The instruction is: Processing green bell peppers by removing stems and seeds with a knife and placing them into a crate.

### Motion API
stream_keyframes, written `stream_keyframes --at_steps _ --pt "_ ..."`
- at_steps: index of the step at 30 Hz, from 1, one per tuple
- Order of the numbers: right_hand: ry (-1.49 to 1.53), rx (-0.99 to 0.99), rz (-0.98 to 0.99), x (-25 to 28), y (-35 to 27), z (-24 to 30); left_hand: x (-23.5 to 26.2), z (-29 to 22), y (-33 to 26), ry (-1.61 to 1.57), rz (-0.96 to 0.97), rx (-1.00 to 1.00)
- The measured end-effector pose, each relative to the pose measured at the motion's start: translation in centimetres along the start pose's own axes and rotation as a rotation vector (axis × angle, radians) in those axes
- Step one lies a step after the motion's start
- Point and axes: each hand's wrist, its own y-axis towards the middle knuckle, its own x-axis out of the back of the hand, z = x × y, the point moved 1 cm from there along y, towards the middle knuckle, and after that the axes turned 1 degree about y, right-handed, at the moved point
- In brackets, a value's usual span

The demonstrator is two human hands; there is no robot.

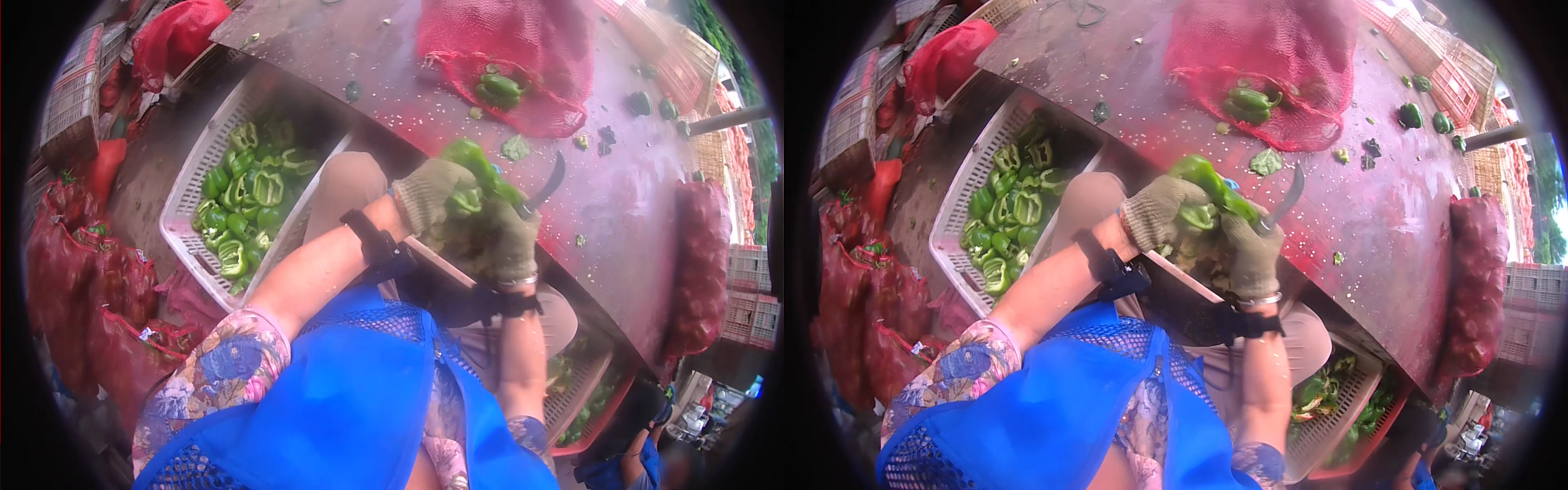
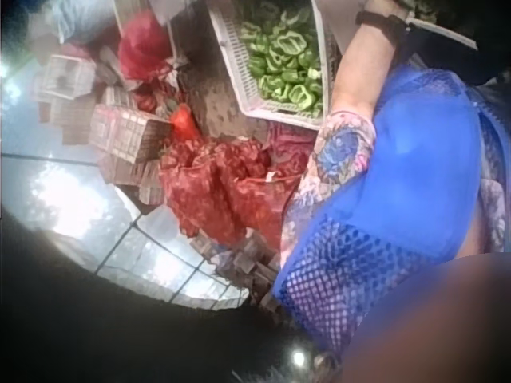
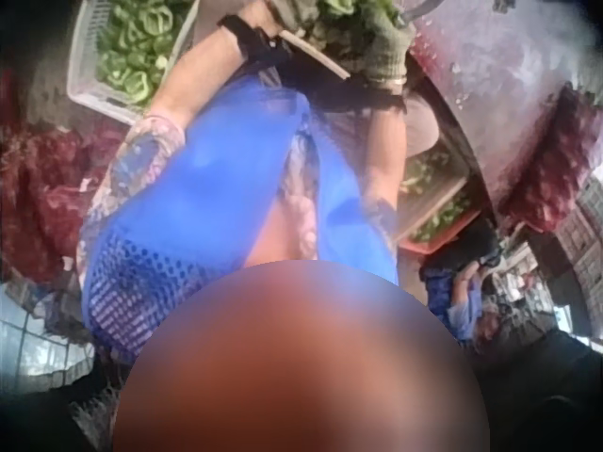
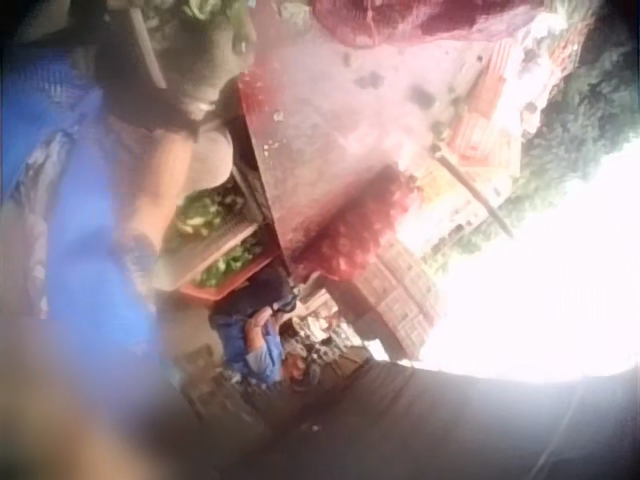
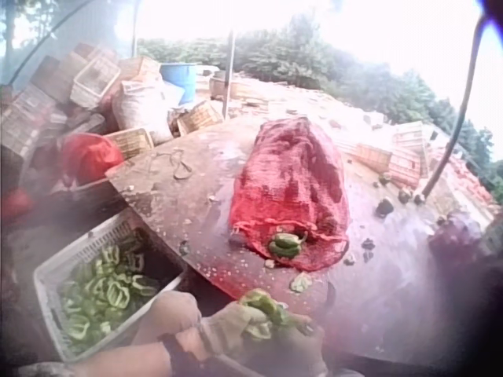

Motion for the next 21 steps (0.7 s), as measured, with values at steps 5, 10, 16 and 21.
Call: stream_keyframes --at_steps 5,10,16,21 --pt "-0.439 0.161 -0.068 1.8 2.3 -0.5 3.1 0.0 -2.0 0.662 0.114 -0.273" --pt "-0.300 0.240 -0.226 0.8 1.8 0.4 5.6 -10.1 -10.6 0.612 -0.351 -0.557" --pt "-0.360 0.101 0.056 -2.2 -0.2 2.7 4.2 -11.9 -12.9 1.646 -0.760 -1.012" --pt "-0.333 0.137 0.235 -3.9 -0.9 2.9 -2.3 -5.0 -6.2 1.359 0.220 -0.744"
